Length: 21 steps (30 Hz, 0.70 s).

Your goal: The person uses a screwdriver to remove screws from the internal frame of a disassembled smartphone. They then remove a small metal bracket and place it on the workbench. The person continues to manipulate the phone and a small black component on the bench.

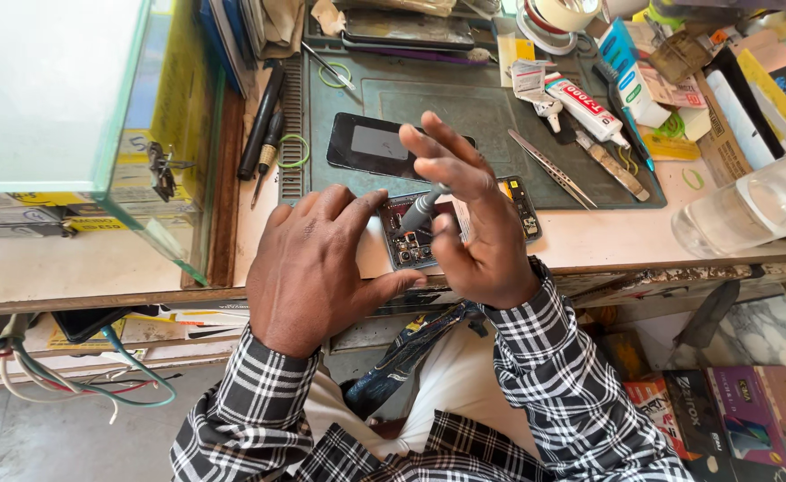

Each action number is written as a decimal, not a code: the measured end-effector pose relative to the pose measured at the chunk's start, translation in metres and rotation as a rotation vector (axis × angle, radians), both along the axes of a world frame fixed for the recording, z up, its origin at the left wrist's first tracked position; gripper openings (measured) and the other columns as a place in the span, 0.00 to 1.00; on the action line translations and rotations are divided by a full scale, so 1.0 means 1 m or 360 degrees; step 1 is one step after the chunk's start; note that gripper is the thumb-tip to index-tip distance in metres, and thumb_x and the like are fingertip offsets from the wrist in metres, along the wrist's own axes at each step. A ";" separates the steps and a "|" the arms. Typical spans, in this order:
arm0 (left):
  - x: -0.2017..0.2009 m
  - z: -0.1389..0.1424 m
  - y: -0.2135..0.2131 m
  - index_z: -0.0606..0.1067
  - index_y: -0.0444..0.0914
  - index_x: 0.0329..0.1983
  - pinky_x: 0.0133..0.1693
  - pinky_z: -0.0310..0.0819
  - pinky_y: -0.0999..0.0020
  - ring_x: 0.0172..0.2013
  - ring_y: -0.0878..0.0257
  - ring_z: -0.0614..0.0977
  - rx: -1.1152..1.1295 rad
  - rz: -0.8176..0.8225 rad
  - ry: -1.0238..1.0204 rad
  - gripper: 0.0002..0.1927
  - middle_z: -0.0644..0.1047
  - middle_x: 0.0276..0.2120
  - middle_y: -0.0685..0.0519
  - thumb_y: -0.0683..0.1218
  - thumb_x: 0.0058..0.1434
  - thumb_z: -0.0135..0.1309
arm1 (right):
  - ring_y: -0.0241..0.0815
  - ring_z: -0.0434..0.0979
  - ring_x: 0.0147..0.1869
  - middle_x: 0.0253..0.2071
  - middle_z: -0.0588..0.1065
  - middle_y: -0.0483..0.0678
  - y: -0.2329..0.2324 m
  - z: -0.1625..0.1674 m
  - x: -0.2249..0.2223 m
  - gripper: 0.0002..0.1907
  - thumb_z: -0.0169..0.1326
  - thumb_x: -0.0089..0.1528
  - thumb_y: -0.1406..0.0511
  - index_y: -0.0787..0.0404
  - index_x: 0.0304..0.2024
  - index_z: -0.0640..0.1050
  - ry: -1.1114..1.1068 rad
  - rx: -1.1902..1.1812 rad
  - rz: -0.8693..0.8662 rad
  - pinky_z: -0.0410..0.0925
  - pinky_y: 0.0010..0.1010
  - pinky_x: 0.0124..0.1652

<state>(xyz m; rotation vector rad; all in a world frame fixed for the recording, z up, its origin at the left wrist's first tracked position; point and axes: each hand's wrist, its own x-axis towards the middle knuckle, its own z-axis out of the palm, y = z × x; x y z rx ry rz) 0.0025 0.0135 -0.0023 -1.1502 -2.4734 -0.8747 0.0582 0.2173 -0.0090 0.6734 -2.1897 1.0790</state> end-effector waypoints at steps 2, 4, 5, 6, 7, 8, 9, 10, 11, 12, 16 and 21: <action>0.001 -0.001 -0.001 0.75 0.41 0.60 0.41 0.65 0.55 0.42 0.51 0.77 0.0043 -0.0003 0.0055 0.43 0.74 0.39 0.50 0.70 0.47 0.64 | 0.48 0.63 0.77 0.70 0.70 0.51 0.003 -0.002 -0.001 0.29 0.56 0.67 0.69 0.54 0.69 0.65 0.0153 0.0153 -0.0087 0.59 0.38 0.74; 0.000 -0.001 0.000 0.75 0.41 0.59 0.41 0.65 0.55 0.42 0.51 0.77 0.0052 -0.0012 0.0060 0.43 0.74 0.39 0.50 0.70 0.46 0.64 | 0.45 0.73 0.67 0.64 0.72 0.51 0.005 -0.006 -0.002 0.34 0.64 0.64 0.68 0.54 0.69 0.65 0.0117 0.0122 -0.0108 0.68 0.34 0.66; -0.002 -0.001 0.000 0.75 0.41 0.59 0.41 0.65 0.55 0.42 0.51 0.77 0.0037 -0.0016 0.0042 0.43 0.74 0.39 0.50 0.70 0.46 0.65 | 0.44 0.78 0.62 0.61 0.73 0.53 0.004 -0.010 -0.002 0.35 0.66 0.64 0.70 0.55 0.70 0.65 -0.0010 -0.0007 -0.0075 0.75 0.32 0.59; -0.002 -0.001 0.000 0.75 0.41 0.59 0.40 0.65 0.55 0.42 0.51 0.77 0.0022 -0.0023 0.0020 0.43 0.74 0.39 0.50 0.70 0.45 0.65 | 0.42 0.83 0.56 0.57 0.74 0.55 0.004 -0.013 -0.002 0.36 0.68 0.64 0.72 0.56 0.70 0.66 -0.0142 -0.0133 -0.0044 0.82 0.29 0.52; -0.002 -0.001 0.000 0.75 0.41 0.59 0.41 0.66 0.55 0.42 0.51 0.77 0.0016 -0.0014 0.0000 0.44 0.74 0.38 0.50 0.70 0.44 0.65 | 0.42 0.83 0.57 0.57 0.75 0.55 0.004 -0.016 -0.002 0.36 0.65 0.65 0.73 0.56 0.72 0.64 -0.0188 -0.0204 0.0019 0.81 0.30 0.54; -0.002 -0.001 0.001 0.74 0.41 0.59 0.41 0.66 0.55 0.42 0.52 0.77 0.0009 -0.0004 -0.0018 0.44 0.74 0.38 0.50 0.70 0.43 0.66 | 0.42 0.83 0.57 0.56 0.76 0.55 0.004 -0.019 -0.002 0.36 0.62 0.67 0.75 0.56 0.74 0.61 -0.0231 -0.0275 0.0085 0.80 0.31 0.55; -0.003 -0.001 0.002 0.74 0.42 0.59 0.41 0.66 0.55 0.42 0.52 0.77 0.0002 0.0004 -0.0035 0.44 0.74 0.38 0.50 0.70 0.43 0.66 | 0.41 0.82 0.58 0.56 0.77 0.56 0.005 -0.020 -0.003 0.37 0.59 0.69 0.76 0.56 0.76 0.59 -0.0274 -0.0346 0.0148 0.79 0.32 0.56; -0.003 -0.001 0.002 0.75 0.42 0.59 0.41 0.66 0.55 0.42 0.51 0.77 0.0006 -0.0003 -0.0036 0.44 0.74 0.38 0.50 0.69 0.43 0.66 | 0.42 0.82 0.59 0.58 0.77 0.56 0.006 -0.021 -0.003 0.37 0.57 0.70 0.76 0.55 0.77 0.58 -0.0280 -0.0375 0.0211 0.78 0.33 0.58; -0.003 -0.002 0.002 0.75 0.42 0.59 0.42 0.67 0.55 0.42 0.51 0.77 0.0007 -0.0004 -0.0040 0.44 0.74 0.38 0.50 0.69 0.43 0.66 | 0.43 0.82 0.60 0.59 0.76 0.56 0.007 -0.021 -0.004 0.37 0.56 0.71 0.76 0.55 0.77 0.56 -0.0289 -0.0406 0.0279 0.78 0.34 0.59; -0.003 -0.002 0.002 0.75 0.42 0.59 0.42 0.67 0.55 0.41 0.51 0.77 0.0009 -0.0005 -0.0044 0.43 0.74 0.38 0.50 0.69 0.43 0.67 | 0.44 0.81 0.62 0.61 0.76 0.56 0.009 -0.021 -0.004 0.37 0.54 0.71 0.76 0.54 0.78 0.54 -0.0298 -0.0434 0.0348 0.77 0.35 0.61; -0.004 -0.003 0.003 0.75 0.41 0.58 0.42 0.67 0.55 0.42 0.50 0.77 0.0033 -0.0010 -0.0008 0.44 0.74 0.39 0.50 0.70 0.44 0.66 | 0.46 0.82 0.59 0.60 0.77 0.57 0.018 -0.023 0.001 0.40 0.56 0.71 0.75 0.54 0.79 0.52 -0.0222 -0.0586 0.0264 0.78 0.37 0.59; -0.004 -0.005 0.001 0.76 0.41 0.57 0.43 0.68 0.54 0.43 0.50 0.77 0.0064 -0.0014 0.0042 0.43 0.75 0.39 0.50 0.70 0.44 0.66 | 0.47 0.83 0.54 0.53 0.79 0.56 0.063 -0.025 0.017 0.43 0.63 0.67 0.70 0.56 0.79 0.55 -0.0130 -0.0718 -0.0120 0.78 0.39 0.57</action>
